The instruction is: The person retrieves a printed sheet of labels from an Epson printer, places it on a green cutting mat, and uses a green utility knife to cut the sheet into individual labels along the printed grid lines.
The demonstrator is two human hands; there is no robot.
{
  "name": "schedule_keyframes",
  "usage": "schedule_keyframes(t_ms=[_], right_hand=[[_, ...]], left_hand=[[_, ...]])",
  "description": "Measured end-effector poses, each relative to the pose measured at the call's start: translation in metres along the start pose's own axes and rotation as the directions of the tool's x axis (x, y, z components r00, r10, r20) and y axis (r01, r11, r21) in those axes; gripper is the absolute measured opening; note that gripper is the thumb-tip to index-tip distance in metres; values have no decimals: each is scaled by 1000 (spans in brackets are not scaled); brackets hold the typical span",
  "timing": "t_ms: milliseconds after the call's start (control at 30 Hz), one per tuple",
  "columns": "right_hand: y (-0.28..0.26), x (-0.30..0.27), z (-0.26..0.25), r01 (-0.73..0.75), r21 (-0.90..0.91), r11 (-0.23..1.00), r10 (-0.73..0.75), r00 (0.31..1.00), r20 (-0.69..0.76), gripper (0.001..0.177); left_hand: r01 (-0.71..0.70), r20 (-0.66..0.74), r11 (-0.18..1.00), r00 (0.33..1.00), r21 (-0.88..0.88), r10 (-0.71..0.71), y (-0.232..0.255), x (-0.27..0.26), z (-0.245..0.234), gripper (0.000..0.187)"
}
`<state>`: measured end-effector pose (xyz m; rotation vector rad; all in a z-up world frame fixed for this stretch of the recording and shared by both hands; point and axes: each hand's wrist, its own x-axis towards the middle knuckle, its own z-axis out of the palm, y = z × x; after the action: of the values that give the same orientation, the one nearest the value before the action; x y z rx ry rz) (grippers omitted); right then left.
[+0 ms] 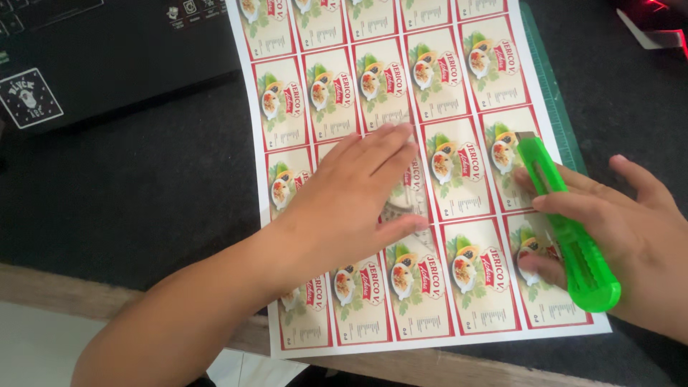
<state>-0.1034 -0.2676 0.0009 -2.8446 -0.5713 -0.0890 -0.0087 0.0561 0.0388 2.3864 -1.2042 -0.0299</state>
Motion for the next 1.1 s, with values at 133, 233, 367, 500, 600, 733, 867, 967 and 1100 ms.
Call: schedule_keyframes(t_ms=[133, 233, 367, 500, 600, 733, 867, 967, 1100], right_hand=[[1, -1, 3, 15, 27, 1000, -14, 999, -40, 72], [1, -3, 5, 9, 23, 1000, -8, 999, -46, 72], [1, -4, 5, 0, 16, 1000, 0, 1000, -32, 74], [2, -4, 5, 7, 36, 999, -5, 999, -45, 72], [2, -4, 5, -10, -6, 1000, 10, 1000, 1, 75], [3, -4, 5, -1, 6, 1000, 1, 1000, -3, 75], [3, -5, 6, 8, 1, 1000, -8, 1000, -17, 74], [3, -5, 6, 10, 12, 1000, -10, 999, -32, 73], [2, -6, 6, 15, 16, 1000, -14, 999, -33, 72]], left_hand=[[1, 12, 999, 1000, -41, 0, -5, -3, 4, 75], [0, 9, 999, 1000, -32, 0, -6, -2, 6, 73], [13, 10, 998, 1000, -55, -13, -6, 0, 7, 76], [31, 39, 997, 999, -67, -29, -6, 0, 7, 77], [36, 46, 997, 998, -61, -33, -5, 0, 6, 78], [50, 58, 996, 997, -74, -46, -6, 0, 7, 85], [57, 51, 996, 997, -75, -53, -6, 1, 7, 88], [56, 53, 996, 997, -72, -52, -6, 1, 8, 89], [58, 52, 996, 997, -72, -54, -6, 0, 8, 89]])
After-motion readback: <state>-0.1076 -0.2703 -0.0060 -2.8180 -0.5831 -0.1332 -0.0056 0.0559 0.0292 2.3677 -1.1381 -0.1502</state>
